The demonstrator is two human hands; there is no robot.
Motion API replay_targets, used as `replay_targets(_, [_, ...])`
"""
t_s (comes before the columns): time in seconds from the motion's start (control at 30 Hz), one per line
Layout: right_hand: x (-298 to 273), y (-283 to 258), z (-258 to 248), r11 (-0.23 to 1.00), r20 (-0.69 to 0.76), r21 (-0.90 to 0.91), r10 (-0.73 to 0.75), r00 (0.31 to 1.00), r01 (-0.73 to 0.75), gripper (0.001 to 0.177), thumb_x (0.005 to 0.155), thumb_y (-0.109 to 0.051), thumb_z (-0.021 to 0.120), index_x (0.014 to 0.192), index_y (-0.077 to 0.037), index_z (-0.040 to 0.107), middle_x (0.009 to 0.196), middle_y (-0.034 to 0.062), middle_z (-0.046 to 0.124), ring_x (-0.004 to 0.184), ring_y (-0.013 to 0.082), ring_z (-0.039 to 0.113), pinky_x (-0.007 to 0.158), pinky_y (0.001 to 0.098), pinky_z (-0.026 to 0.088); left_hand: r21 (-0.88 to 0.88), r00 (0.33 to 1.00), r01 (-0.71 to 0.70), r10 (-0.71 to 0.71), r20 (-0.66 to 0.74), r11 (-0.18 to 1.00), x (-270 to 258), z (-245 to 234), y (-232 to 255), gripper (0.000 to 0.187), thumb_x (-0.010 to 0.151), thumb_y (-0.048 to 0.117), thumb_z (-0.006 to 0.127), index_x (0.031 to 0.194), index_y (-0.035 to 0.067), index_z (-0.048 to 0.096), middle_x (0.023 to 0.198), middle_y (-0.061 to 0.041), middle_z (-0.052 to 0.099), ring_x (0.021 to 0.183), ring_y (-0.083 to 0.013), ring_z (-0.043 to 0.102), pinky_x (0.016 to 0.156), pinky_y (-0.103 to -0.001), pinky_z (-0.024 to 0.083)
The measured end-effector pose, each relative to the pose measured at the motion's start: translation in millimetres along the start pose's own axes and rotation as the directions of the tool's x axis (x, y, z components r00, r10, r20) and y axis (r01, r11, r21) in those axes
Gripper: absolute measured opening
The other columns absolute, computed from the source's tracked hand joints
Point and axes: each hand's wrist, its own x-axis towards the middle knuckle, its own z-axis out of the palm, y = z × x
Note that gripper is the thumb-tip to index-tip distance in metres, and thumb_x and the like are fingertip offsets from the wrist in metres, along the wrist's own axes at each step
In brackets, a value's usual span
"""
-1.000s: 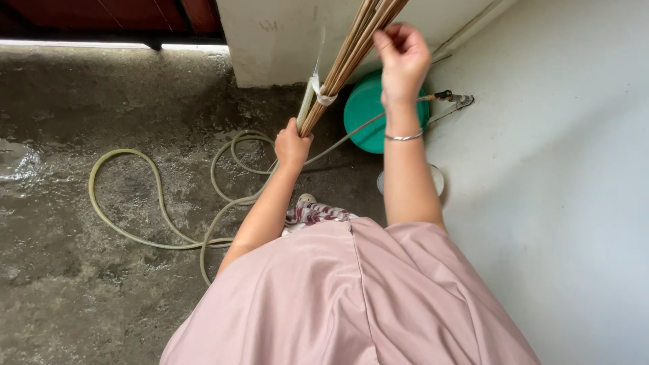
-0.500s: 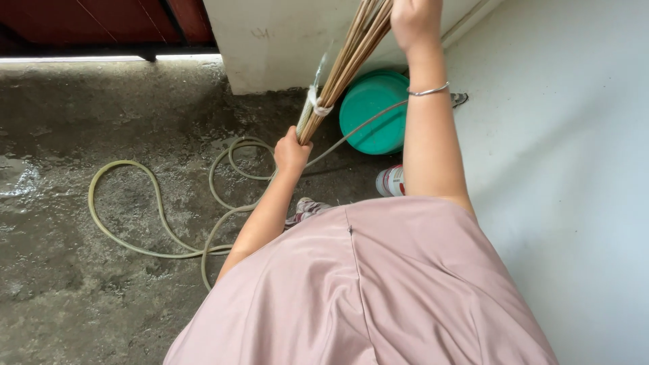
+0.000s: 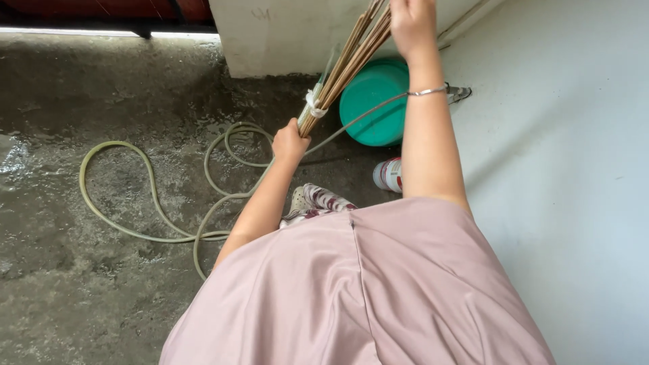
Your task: Cleaning a stick broom with a water hose and then tying the bundles together.
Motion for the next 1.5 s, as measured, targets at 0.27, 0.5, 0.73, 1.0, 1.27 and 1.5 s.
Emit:
replay_targets(0.27, [-36.9, -23.1, 22.6, 0.997, -0.025, -0.068, -0.027, 0.999, 0.026, 0.021, 0.104, -0.027, 0.06, 0.116, -0.013, 0.069, 0.126, 0.0109, 0.069, 0.132, 0.0323, 0.053, 0.11, 0.0475, 0.038, 0.028, 1.0, 0.025, -0.025, 0.013, 0.999, -3.0, 6.1, 1.0, 0.038, 0.075, 0.024, 0.084, 0.102, 0.01, 0.061, 0.094, -0.018, 0.074, 0.093, -0.0409, 0.07, 0.079, -0.052, 0.055])
replay_targets(0.5, [-140.5, -74.3, 76.3, 0.54, 0.077, 0.738, 0.527, 0.847, -0.404, 0.119, 0.081, -0.041, 0.082, 0.162, -0.011, 0.0, 0.167, 0.0156, 0.006, 0.152, 0.0319, 0.017, 0.112, 0.0564, 0.05, -0.007, 0.996, 0.06, -0.06, -0.064, 0.998, 1.8, 1.5, 16.4, 0.035, 0.077, 0.026, 0.081, 0.099, 0.008, 0.061, 0.094, -0.019, 0.074, 0.092, -0.043, 0.07, 0.078, -0.053, 0.055])
replay_targets(0.73, [-212.6, -53.2, 173.6, 0.469, 0.419, 0.553, 0.558, 0.717, -0.688, 0.042, 0.09, -0.03, 0.078, 0.117, 0.001, 0.068, 0.113, 0.0115, 0.075, 0.103, 0.0181, 0.071, 0.09, 0.0342, 0.055, -0.054, 0.993, 0.061, -0.066, -0.095, 0.997, 3.0, 18.9, 4.4, 0.023, 0.102, 0.032, 0.066, 0.103, 0.01, 0.064, 0.094, -0.022, 0.074, 0.091, -0.0453, 0.07, 0.078, -0.057, 0.054])
replay_targets(1.0, [-185.4, -40.1, 155.4, 0.86, 0.074, 0.255, 0.439, 0.895, -0.442, 0.029, 0.085, -0.027, 0.086, 0.096, -0.001, 0.079, 0.095, 0.0107, 0.072, 0.088, 0.0177, 0.068, 0.079, 0.0323, 0.055, 0.007, 0.991, 0.112, -0.112, -0.07, 0.994, -15.2, 2.2, 18.9, 0.03, 0.078, 0.021, 0.079, 0.1, 0.009, 0.063, 0.091, -0.018, 0.074, 0.089, -0.0417, 0.071, 0.077, -0.052, 0.056])
replay_targets(1.27, [-150.7, -19.5, 124.8, 0.438, 0.297, 0.706, 0.529, 0.795, -0.556, 0.045, 0.087, -0.019, 0.085, 0.118, 0.002, 0.061, 0.11, 0.0108, 0.069, 0.099, 0.0173, 0.068, 0.092, 0.0324, 0.056, 0.025, 0.992, 0.081, -0.078, -0.099, 0.996, -16.8, 3.0, 15.6, 0.03, 0.079, 0.024, 0.079, 0.1, 0.01, 0.063, 0.091, -0.018, 0.074, 0.089, -0.042, 0.071, 0.077, -0.052, 0.056])
replay_targets(1.5, [-48.6, 20.0, 21.3, 0.793, -0.313, 0.597, 0.09, 0.946, 0.122, 0.053, 0.119, -0.027, 0.059, 0.164, -0.012, 0.037, 0.169, 0.0068, 0.031, 0.152, 0.0264, 0.039, 0.122, 0.0384, 0.048, 0.07, 0.999, 0.044, -0.042, -0.031, 0.997, -31.0, 18.1, 1.2, 0.034, 0.078, 0.025, 0.079, 0.101, 0.008, 0.06, 0.09, -0.019, 0.074, 0.088, -0.0414, 0.071, 0.076, -0.052, 0.056])
